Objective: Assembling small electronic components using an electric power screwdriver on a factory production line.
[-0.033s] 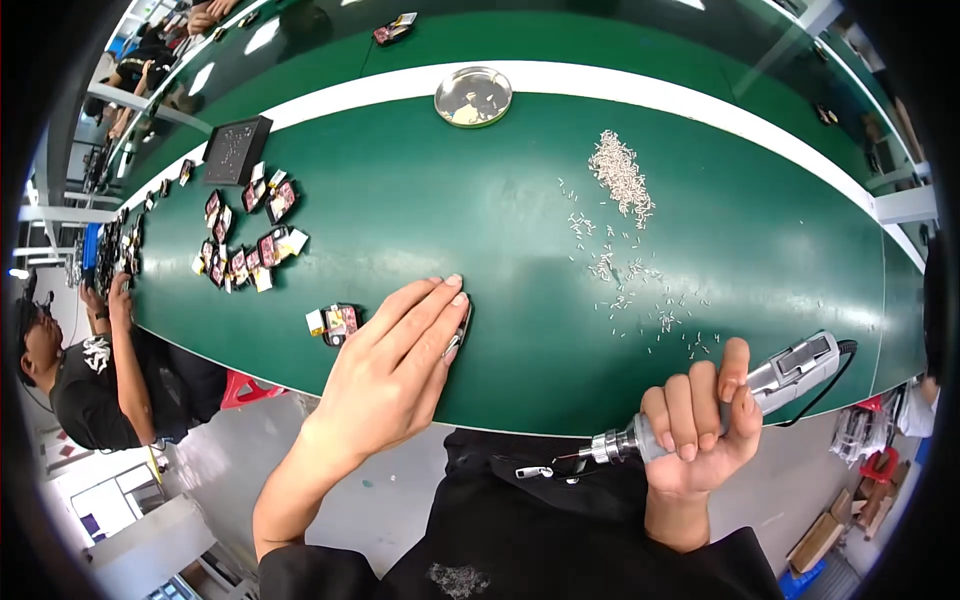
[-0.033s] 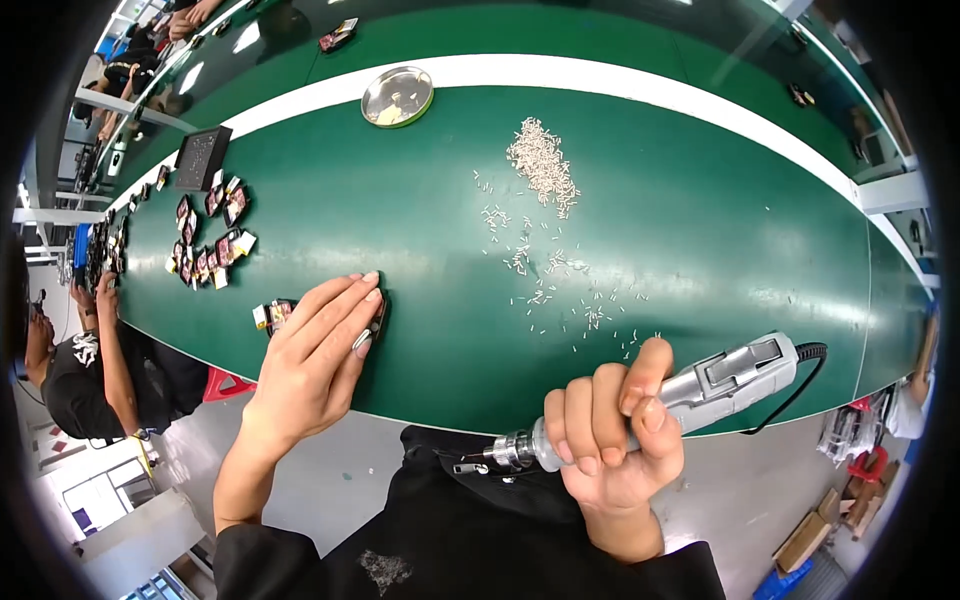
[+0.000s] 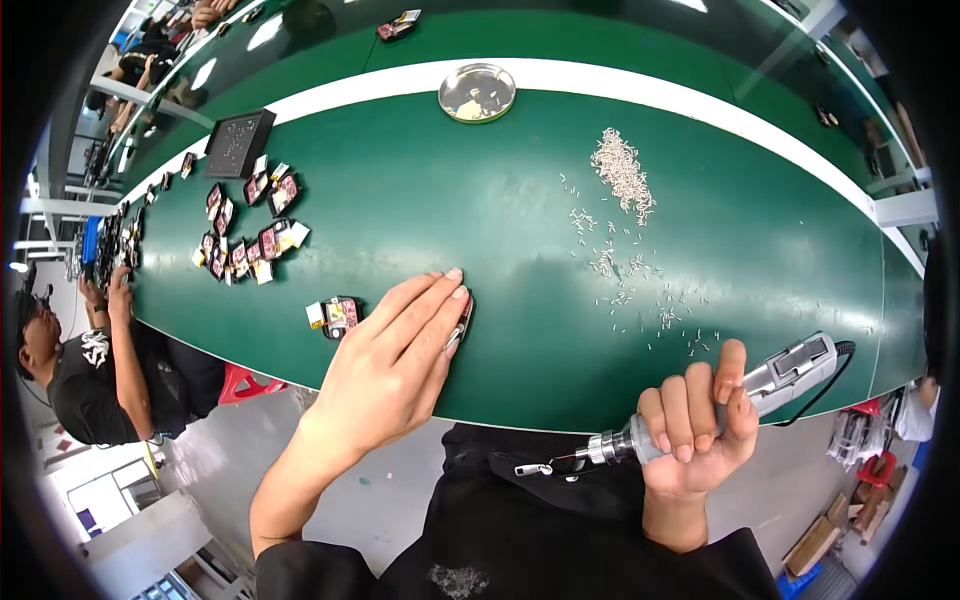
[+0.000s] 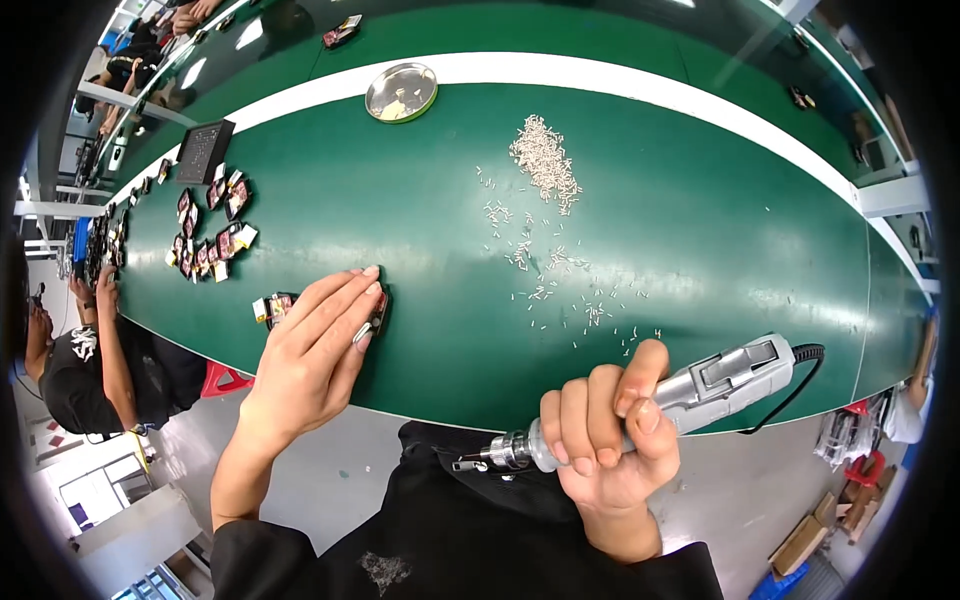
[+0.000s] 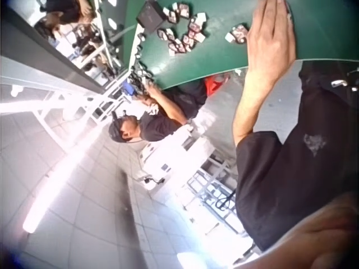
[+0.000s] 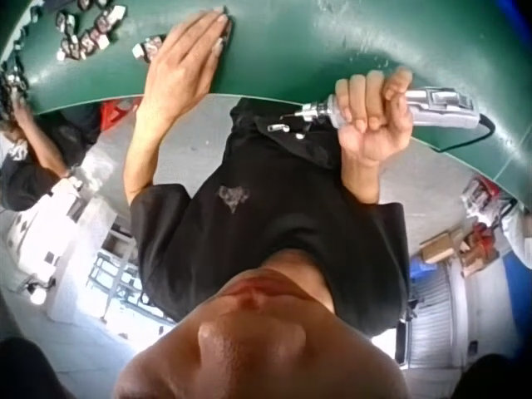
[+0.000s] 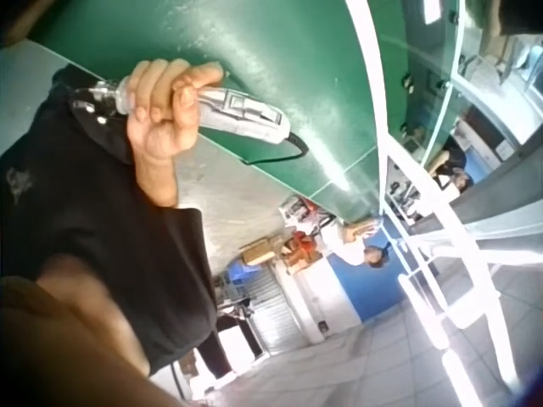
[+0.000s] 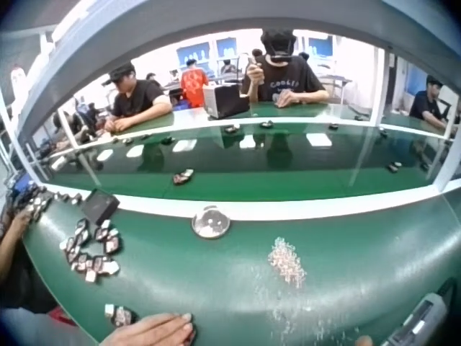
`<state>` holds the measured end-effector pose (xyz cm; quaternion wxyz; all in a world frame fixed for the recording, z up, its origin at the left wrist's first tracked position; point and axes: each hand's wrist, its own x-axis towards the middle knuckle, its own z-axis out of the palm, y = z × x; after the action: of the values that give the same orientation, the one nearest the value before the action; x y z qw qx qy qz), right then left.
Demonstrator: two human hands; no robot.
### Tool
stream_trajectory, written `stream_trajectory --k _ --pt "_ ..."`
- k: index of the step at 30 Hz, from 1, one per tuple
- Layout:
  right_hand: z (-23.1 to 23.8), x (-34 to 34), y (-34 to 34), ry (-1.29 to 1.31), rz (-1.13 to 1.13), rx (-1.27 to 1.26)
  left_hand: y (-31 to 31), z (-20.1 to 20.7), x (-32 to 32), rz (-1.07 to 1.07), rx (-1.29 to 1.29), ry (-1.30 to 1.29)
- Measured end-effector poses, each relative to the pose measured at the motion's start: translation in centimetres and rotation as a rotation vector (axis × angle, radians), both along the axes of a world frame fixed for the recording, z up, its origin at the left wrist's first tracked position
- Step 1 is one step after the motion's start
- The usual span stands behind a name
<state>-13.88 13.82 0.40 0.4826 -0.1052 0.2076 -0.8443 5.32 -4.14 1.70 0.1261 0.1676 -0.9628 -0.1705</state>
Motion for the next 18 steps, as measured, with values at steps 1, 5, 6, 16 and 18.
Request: stream_trajectory --k 1,5,6,16,18 --pt "0.0 0.2 0.4 0.006 0.022 -0.005 0.4 -0.1 0.1 0.013 -0.034 -0.001" --pt "0.0 1.2 1.6 -0.007 0.067 0.005 1.1 -0.7 0.2 0.029 -0.120 0.034" --pt "-0.1 1.5 1.7 -0.007 0.079 0.012 1.0 -1.0 0.2 0.020 -0.146 0.054" --pt "-0.8 5.0 2.4 -0.091 0.172 0.174 4.3 -2.4 -3.0 -0.180 -0.408 0.173" --pt "-0.8 6.0 2.3 -0.074 0.142 0.241 5.1 -2.6 -3.3 -0.213 -0.417 0.206"
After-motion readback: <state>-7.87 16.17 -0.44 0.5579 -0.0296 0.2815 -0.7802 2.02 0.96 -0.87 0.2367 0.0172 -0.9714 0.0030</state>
